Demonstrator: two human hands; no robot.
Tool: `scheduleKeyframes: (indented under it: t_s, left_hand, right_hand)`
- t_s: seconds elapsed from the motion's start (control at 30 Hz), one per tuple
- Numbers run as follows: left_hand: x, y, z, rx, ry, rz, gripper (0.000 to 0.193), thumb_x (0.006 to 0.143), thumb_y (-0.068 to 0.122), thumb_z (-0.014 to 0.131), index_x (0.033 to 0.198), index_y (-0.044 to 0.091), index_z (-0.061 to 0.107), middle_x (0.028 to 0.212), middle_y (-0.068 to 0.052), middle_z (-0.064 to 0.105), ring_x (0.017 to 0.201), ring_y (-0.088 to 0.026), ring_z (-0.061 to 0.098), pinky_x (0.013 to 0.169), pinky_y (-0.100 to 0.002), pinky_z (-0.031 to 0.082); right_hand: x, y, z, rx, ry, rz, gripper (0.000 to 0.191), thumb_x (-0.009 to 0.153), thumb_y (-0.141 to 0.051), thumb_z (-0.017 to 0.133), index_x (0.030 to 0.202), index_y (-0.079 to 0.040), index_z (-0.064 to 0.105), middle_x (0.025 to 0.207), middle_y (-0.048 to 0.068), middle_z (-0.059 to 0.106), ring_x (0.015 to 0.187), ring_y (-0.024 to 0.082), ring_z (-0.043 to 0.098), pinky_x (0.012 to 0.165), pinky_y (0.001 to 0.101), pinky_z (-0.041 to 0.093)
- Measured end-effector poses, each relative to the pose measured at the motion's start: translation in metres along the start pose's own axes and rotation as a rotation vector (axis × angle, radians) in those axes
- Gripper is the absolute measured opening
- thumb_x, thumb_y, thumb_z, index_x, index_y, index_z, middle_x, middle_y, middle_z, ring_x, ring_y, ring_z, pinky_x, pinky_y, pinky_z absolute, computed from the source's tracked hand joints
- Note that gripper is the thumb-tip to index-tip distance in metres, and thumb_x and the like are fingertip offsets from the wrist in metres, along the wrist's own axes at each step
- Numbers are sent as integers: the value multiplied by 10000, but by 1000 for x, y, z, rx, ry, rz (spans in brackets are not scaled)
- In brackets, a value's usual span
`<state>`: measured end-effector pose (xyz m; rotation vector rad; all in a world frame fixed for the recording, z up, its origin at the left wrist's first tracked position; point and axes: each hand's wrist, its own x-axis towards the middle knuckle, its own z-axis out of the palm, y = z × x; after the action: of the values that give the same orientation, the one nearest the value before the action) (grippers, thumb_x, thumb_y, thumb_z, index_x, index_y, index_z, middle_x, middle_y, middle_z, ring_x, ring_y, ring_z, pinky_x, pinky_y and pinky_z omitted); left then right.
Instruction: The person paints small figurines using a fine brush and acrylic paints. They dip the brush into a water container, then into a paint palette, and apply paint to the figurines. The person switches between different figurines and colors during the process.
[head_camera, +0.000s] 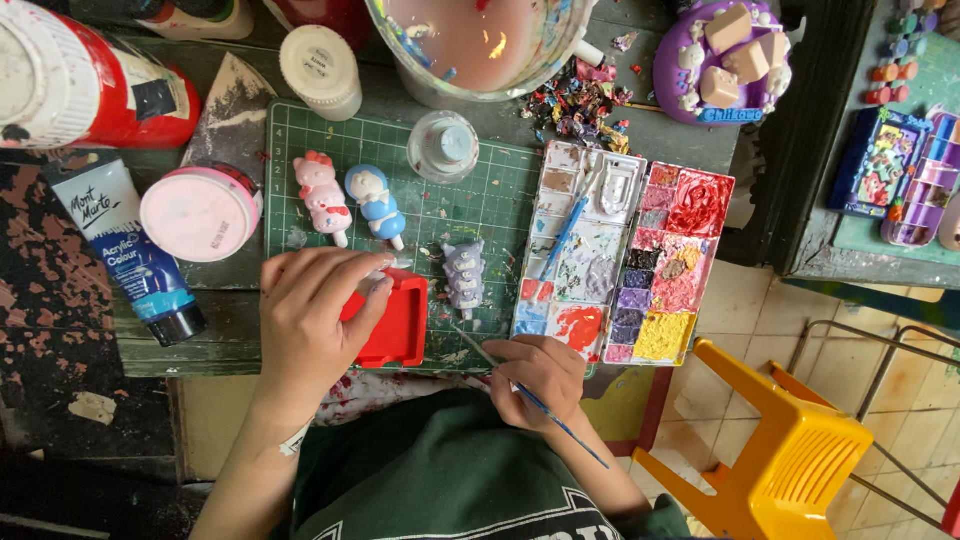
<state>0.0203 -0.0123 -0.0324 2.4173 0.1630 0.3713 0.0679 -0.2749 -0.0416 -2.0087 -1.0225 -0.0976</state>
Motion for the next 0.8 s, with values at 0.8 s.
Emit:
scheduleKeyframes:
  t_s: [0.8]
  left_hand:
    - [0,-1,0,-10,0,14,252,909,141,794,1140,109,701,1037,-18,724,982,-220,674,920,-403,428]
  right_hand:
    - [-1,2,1,-155,8,3,339,805,7,767,1035,-85,535,1000,90,757,750,243,707,610,309,527]
